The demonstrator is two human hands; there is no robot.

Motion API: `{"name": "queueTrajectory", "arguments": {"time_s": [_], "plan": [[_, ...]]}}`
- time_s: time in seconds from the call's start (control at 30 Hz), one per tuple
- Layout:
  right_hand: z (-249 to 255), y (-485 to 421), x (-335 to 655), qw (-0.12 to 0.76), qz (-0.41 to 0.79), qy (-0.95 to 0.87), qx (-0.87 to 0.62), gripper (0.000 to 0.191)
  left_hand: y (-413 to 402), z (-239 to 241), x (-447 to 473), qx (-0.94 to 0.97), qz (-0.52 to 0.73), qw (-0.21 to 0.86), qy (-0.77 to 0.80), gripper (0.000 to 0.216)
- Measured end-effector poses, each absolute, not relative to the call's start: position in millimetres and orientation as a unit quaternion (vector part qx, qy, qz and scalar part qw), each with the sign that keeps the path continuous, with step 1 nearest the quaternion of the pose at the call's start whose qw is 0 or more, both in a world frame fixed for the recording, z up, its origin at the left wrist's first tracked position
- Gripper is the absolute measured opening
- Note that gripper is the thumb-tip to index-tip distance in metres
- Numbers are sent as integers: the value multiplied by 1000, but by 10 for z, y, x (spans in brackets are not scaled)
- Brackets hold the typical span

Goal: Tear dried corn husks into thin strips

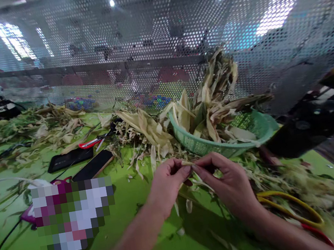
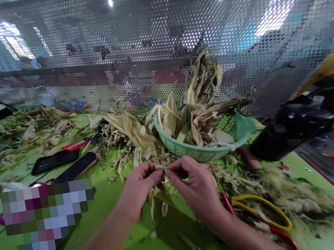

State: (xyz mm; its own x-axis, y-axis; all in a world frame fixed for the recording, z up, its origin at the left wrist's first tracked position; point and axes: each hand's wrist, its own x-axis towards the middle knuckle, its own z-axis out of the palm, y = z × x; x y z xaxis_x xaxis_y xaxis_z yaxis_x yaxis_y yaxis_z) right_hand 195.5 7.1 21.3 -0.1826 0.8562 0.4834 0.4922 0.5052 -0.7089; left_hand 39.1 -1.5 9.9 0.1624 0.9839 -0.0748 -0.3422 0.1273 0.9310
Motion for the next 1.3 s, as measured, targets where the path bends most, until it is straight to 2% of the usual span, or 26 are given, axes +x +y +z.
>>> {"name": "queueTrajectory", "arguments": {"time_s": [0.23,0.77,1.17,1.3], "plan": [[258,111,2016,431,132,-797,-403,5,-4,134,353,456,499,621,396,28],[218,118,2049,367,-134,-863,-320,13,6,131,405,396,480,666,412,29],[207,106,2100,335,-212,-874,-280,26,-28,221,376,387,478,678,403,21],[219,92,2102,328,-196,-882,-277,30,-20,195,368,388,492,678,383,24]]}}
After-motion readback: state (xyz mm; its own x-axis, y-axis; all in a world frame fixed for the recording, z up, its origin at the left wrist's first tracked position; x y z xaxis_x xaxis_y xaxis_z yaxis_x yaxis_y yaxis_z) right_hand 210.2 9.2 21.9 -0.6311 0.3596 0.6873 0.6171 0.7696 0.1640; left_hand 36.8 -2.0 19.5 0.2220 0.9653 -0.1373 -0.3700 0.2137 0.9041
